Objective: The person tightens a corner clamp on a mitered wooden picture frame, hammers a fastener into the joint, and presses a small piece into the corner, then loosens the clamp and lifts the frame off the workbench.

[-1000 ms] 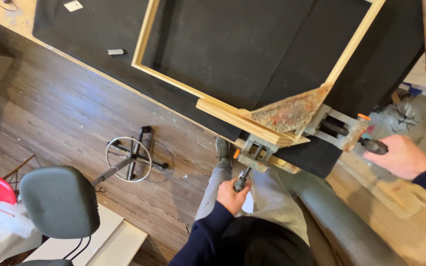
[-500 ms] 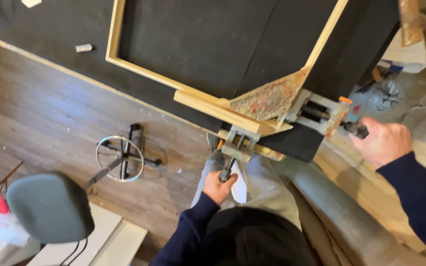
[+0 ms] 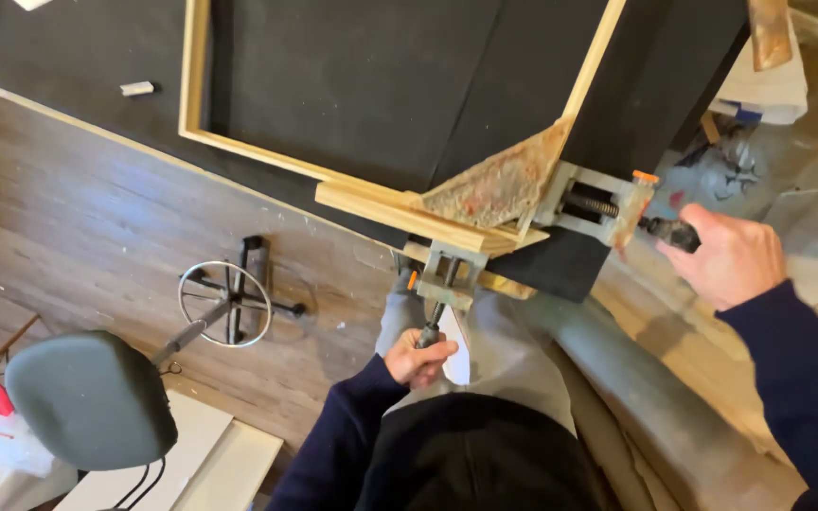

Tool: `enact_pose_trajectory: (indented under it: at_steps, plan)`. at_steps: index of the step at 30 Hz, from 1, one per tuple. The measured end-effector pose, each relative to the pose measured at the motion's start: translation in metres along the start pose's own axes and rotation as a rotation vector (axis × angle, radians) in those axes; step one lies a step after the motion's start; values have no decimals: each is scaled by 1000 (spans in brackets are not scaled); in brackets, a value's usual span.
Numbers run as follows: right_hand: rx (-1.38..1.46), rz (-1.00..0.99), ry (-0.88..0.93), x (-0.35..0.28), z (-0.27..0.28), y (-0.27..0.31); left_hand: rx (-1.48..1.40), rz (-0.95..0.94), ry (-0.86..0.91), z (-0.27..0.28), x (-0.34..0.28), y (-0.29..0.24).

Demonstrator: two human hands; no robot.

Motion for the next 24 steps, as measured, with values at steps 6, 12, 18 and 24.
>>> enact_pose_trajectory:
  at_steps: [6, 12, 18, 24]
  plan:
    - [1031, -314, 367, 10, -56, -97, 137, -339, -477, -13, -50, -71]
    - [1311, -379, 332, -32, -182, -238, 469, -545, -963, -3, -83, -67]
    - [1520, -555, 317, -54, -120, -83, 325, -384, -840, 2, -70, -58]
    - [641, 7, -289, -49, -29, -46, -41, -445, -175, 21, -14, -3]
Point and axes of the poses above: each hand's wrist, its own x-axis towards the middle knuckle, its own z-axis out of the back of the hand, y = z × x, the point moved 10 cm from there along x, towards the middle knuckle, and after that the axes turned 2 degrees about y, right-handed, at the moved point
